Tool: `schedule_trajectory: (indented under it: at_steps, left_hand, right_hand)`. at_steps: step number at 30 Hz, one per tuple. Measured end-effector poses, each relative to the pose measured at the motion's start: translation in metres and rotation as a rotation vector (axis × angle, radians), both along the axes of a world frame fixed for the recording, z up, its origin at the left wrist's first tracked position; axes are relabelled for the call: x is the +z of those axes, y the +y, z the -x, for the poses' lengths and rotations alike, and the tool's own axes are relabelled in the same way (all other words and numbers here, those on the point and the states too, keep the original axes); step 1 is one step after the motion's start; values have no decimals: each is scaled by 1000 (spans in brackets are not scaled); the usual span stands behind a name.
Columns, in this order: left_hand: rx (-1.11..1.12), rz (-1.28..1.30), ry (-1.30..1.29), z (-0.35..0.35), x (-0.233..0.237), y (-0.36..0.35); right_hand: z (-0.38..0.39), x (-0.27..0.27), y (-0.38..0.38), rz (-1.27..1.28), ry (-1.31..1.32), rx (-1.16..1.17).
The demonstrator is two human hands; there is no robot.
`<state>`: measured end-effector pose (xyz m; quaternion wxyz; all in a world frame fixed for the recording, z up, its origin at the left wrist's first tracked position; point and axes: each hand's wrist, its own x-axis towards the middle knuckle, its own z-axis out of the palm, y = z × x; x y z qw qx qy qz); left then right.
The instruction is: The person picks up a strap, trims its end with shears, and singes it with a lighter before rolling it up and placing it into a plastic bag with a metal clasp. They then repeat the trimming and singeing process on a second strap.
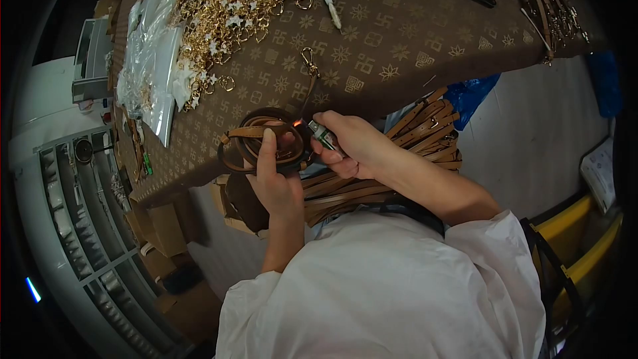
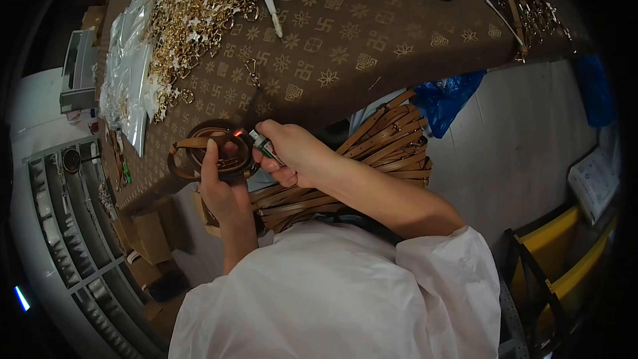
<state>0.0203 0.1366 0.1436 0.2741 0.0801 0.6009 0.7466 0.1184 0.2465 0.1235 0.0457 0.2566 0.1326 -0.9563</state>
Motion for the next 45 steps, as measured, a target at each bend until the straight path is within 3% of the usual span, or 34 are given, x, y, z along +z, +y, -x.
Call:
schedule_trajectory:
  at_steps: [17, 20, 23, 25, 27, 29, 32, 33, 35, 36, 38, 39, 41, 45]
  left_hand:
    - [19, 4, -18, -1, 2, 2]
    - [43, -12, -46, -1, 6, 3]
    - [89, -43, -161, 2, 13, 4]
    - [138, -71, -245, 7, 22, 2]
    - [94, -113, -420, 9, 31, -1]
    - [111, -123, -465, 8, 38, -2]
    - [88, -132, -536, 6, 45, -4]
    - [49, -130, -563, 6, 46, -5]
    - [5, -131, -574, 5, 47, -9]
    - [-59, -120, -579, 5, 47, -9]
    - [-76, -122, -582, 3, 48, -9]
    - [-109, -105, -583, 1, 48, -10]
    - [-116, -90, -561, -2, 48, -9]
    - [-110, -65, -514, -3, 50, -9]
  right_hand:
    - [3, 4, 1, -88, -36, -7]
    - [0, 2, 2, -110, -34, -94]
    - [-13, 6, 5, -357, 19, -161]
    - [-24, 12, 13, -1305, -163, -396]
    - [-30, 13, 34, -1693, -358, -575]
    - [-40, 15, 57, -2005, -520, -611]
    - [-50, 26, 79, -2246, -850, -386]
    - [-50, 25, 85, -2263, -827, -377]
    - [-47, 24, 91, -2807, -1001, -467]
    - [-44, 27, 88, -2825, -978, -464]
    - [-37, 38, 66, -2276, -325, -602]
    - [-29, 47, 50, -2002, -113, -536]
    - [-23, 60, 25, -1859, 67, -200]
    - [-13, 59, 10, -1581, 206, -6]
